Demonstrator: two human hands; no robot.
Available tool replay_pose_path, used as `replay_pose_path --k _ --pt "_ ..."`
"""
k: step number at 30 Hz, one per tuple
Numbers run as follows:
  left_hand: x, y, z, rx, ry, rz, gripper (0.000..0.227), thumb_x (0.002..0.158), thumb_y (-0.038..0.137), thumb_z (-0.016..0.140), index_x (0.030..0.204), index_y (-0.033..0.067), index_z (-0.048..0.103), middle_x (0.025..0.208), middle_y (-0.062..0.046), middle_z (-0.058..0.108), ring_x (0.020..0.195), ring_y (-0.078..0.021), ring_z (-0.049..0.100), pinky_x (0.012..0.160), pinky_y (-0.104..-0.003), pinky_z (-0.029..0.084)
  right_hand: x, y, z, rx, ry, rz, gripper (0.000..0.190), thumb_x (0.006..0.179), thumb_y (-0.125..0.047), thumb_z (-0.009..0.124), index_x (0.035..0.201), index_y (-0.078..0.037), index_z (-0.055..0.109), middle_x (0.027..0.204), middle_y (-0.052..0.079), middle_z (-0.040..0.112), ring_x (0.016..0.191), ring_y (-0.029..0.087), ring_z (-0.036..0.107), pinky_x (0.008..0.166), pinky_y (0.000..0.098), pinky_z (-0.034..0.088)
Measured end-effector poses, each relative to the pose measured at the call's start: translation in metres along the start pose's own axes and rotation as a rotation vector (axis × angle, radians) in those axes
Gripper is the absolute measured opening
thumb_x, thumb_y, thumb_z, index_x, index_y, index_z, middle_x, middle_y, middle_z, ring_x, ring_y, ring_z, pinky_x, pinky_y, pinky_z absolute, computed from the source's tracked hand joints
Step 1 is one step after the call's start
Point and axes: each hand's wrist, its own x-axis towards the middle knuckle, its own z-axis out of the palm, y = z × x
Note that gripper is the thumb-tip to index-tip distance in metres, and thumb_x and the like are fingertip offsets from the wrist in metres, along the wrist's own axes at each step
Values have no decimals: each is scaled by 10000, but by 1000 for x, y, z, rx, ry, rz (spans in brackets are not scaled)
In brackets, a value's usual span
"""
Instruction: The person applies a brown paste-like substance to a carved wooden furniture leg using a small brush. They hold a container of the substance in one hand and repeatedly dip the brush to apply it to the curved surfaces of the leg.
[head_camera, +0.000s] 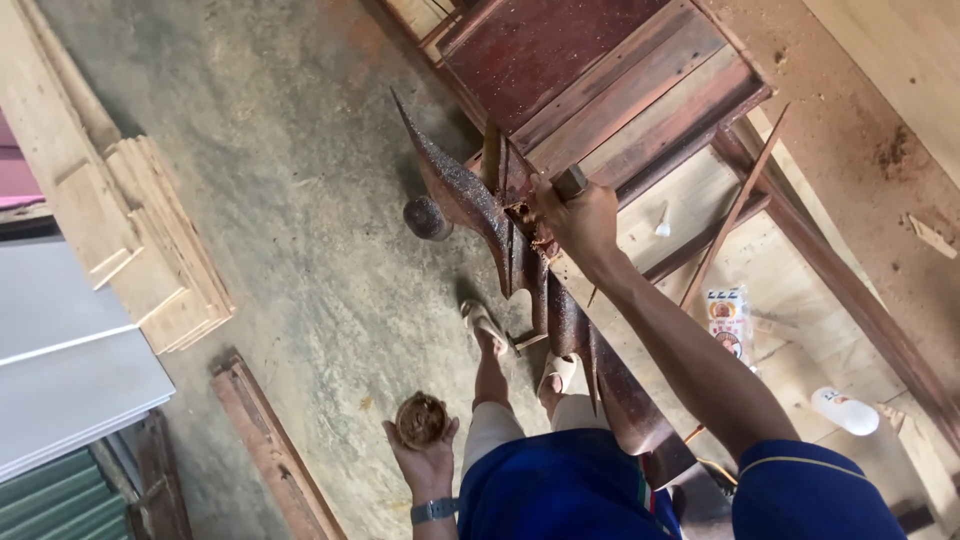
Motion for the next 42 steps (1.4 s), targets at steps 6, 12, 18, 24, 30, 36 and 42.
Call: replay_pose_path --k 6,12,18,24,30,36,42 --pt "-27 -11 -7 7 85 47 850 926 757 460 1455 93 503 1334 -224 586 1179 -374 603 855 -568 559 24 55 24 -376 -49 -202 409 1092 -278 581 794 -28 705 550 99 698 363 178 659 353 218 623" --pt "-29 -22 -8 -32 97 56 820 962 748 426 1434 84 518 1292 -202 597 1146 -352 602 875 -571 535 61 100 33 -285 80 -871 388 1123 -270 468 799 -69 536 477 19 485 337 160 569 248 253 501" --pt "-12 -31 -32 -61 81 46 812 976 761 411 1412 88 537 1302 -221 611 1175 -367 606 883 -562 523 74 125 47 -387 202 -1199 193 1067 -88 539 903 -48 632 549 25 604 361 119 557 271 220 529" --pt "-18 -22 -39 -42 49 101 859 960 783 422 1431 71 527 1295 -221 619 1141 -348 636 853 -529 547 83 132 59 -344 188 -1028 274 1100 -202 467 881 -78 576 563 32 597 391 153 599 304 225 533" --pt "-27 -21 -39 -40 46 108 889 973 787 401 1456 50 517 1276 -261 627 1162 -370 633 839 -492 548 64 89 41 -332 174 -813 396 1124 -298 457 850 -43 585 494 62 587 349 164 620 238 262 515" --pt "-32 -27 -24 -40 57 93 873 970 770 422 1414 26 527 1218 -263 608 1055 -371 617 867 -520 552 48 62 10 -259 67 -446 380 1095 -246 533 780 -40 590 573 92 651 361 209 638 327 271 574" --pt "-14 -35 -34 -74 52 73 845 953 773 458 1391 56 547 1235 -223 631 1112 -363 631 859 -556 541 38 100 20 -499 -7 -709 346 1100 -323 513 886 -102 672 502 13 570 367 158 633 281 245 534"
